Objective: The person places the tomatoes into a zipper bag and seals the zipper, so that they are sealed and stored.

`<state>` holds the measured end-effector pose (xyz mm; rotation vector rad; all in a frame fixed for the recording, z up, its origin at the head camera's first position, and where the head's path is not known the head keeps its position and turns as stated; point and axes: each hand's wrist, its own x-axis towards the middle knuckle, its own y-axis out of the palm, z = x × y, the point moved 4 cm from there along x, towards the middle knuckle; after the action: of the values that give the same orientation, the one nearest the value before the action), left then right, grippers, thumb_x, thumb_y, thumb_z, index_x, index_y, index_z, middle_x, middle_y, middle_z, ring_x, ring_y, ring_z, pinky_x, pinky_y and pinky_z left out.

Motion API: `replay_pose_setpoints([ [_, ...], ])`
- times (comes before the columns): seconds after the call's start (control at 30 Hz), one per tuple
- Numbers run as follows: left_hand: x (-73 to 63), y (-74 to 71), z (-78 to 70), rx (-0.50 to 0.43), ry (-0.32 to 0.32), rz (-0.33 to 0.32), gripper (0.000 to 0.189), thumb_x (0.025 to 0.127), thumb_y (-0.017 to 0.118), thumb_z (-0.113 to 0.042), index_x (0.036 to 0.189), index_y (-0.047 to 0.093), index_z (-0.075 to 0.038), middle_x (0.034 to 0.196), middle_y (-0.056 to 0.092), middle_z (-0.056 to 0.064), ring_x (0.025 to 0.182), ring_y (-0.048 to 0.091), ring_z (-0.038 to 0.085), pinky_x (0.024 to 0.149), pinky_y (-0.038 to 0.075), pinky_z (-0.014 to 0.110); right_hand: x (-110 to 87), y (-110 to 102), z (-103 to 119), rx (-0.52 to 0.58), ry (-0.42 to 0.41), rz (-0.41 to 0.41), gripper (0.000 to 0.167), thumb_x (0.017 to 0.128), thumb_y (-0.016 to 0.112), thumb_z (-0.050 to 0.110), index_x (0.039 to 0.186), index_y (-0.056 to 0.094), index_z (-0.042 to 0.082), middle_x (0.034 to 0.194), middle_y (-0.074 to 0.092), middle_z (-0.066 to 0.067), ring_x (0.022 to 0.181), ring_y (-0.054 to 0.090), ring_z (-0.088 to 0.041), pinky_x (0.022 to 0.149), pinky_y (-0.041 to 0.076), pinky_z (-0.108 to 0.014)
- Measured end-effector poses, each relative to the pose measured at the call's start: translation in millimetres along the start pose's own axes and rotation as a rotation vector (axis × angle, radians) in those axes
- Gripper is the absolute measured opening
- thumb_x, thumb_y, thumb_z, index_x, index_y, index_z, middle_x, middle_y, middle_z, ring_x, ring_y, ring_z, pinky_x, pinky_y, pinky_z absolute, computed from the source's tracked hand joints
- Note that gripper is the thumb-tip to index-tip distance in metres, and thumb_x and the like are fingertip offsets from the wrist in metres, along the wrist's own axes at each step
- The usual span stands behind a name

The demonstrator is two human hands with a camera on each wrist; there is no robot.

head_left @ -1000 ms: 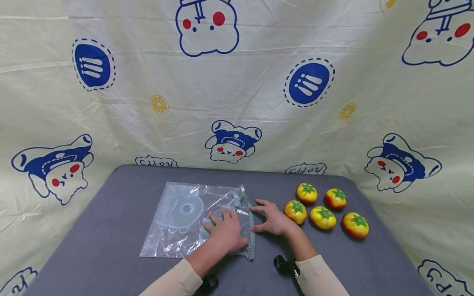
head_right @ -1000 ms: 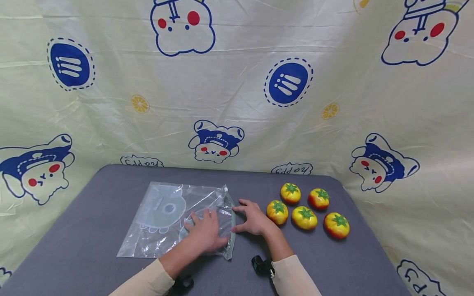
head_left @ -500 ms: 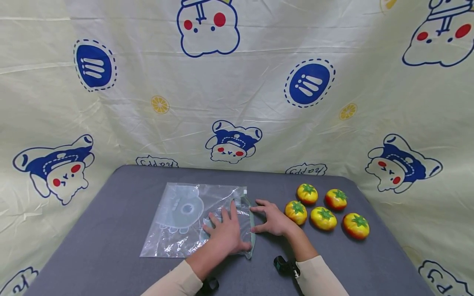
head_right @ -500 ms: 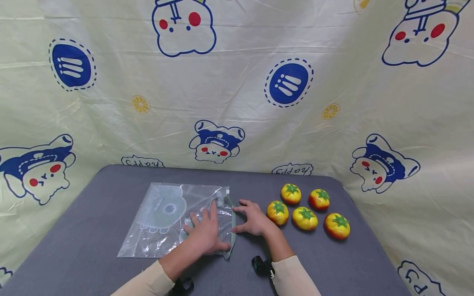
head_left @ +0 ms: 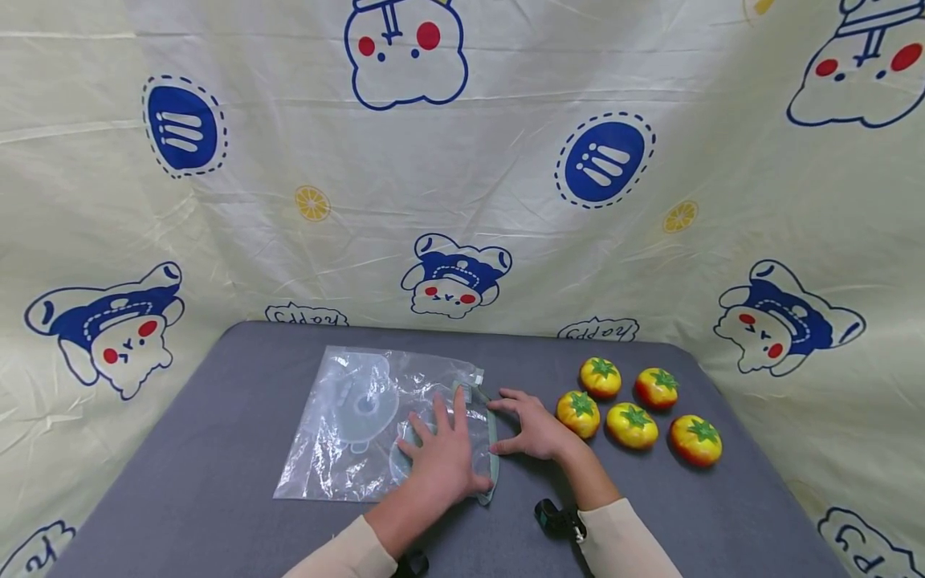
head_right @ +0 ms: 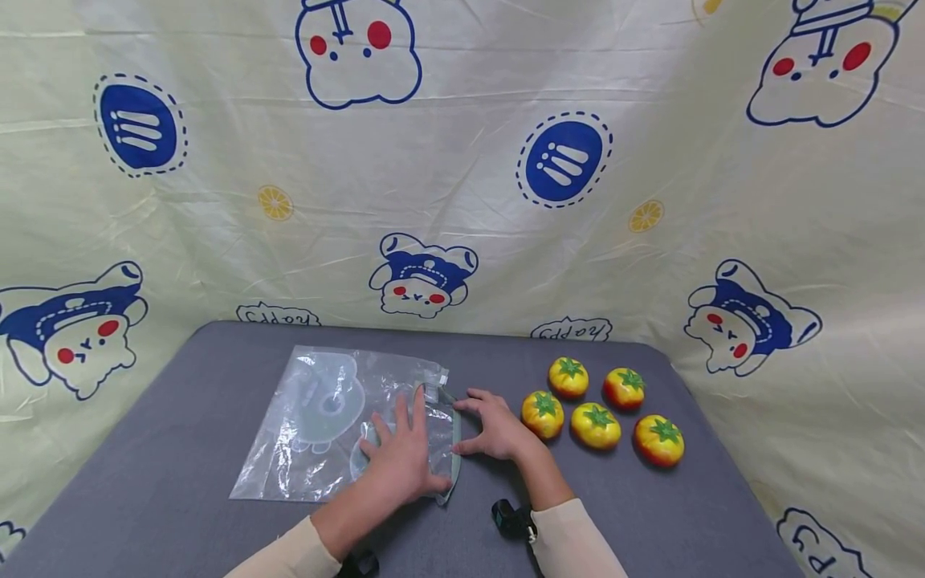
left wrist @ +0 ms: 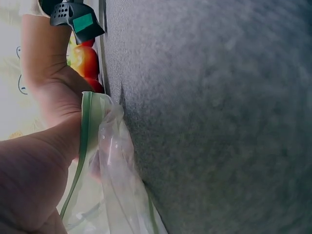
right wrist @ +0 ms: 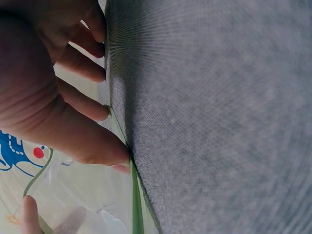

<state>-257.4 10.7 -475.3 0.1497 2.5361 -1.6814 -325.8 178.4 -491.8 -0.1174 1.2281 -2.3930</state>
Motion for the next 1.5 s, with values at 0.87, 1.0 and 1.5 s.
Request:
replay_pose_setpoints([
  [0.87,-1.7,4.1,2.9,0.031,0.018,-0.045,0.147,0.057,0.096,-0.060,0.165,0.003,-0.021,0.169,0.018,0.023,0.141,0.029,0.067,0.095,0.035,0.085,-6.8,3,6,-0.006,-0.017,-0.067,0.077,0.080,0.089,0.033,0.147,0.054,0.020,0.156,0.048,-0.013,0.145,0.043,-0.037,0.118,0.033,-0.062],
  [1.0,-2.0,3.5,2.6,0.029,0.012,-0.036,0.148,0.058,0.096,-0.060,0.165,0.003,-0.020,0.169,0.018,0.023,0.142,0.028,0.066,0.096,0.035,0.085,-9.4,3,7,0.005,-0.036,-0.073,0.080,0.079,0.090,0.032,0.148,0.052,0.019,0.155,0.050,-0.012,0.143,0.045,-0.036,0.118,0.034,-0.062],
  [1.5,-1.6,3.2,1.7,0.058,-0.008,-0.038,0.148,0.057,0.095,-0.062,0.165,0.002,-0.023,0.169,0.020,0.020,0.143,0.028,0.065,0.100,0.035,0.082,-17.7,6,9,0.016,-0.088,-0.098,0.087,0.080,0.089,0.037,0.153,0.046,0.020,0.155,0.048,-0.012,0.143,0.045,-0.036,0.117,0.034,-0.063],
])
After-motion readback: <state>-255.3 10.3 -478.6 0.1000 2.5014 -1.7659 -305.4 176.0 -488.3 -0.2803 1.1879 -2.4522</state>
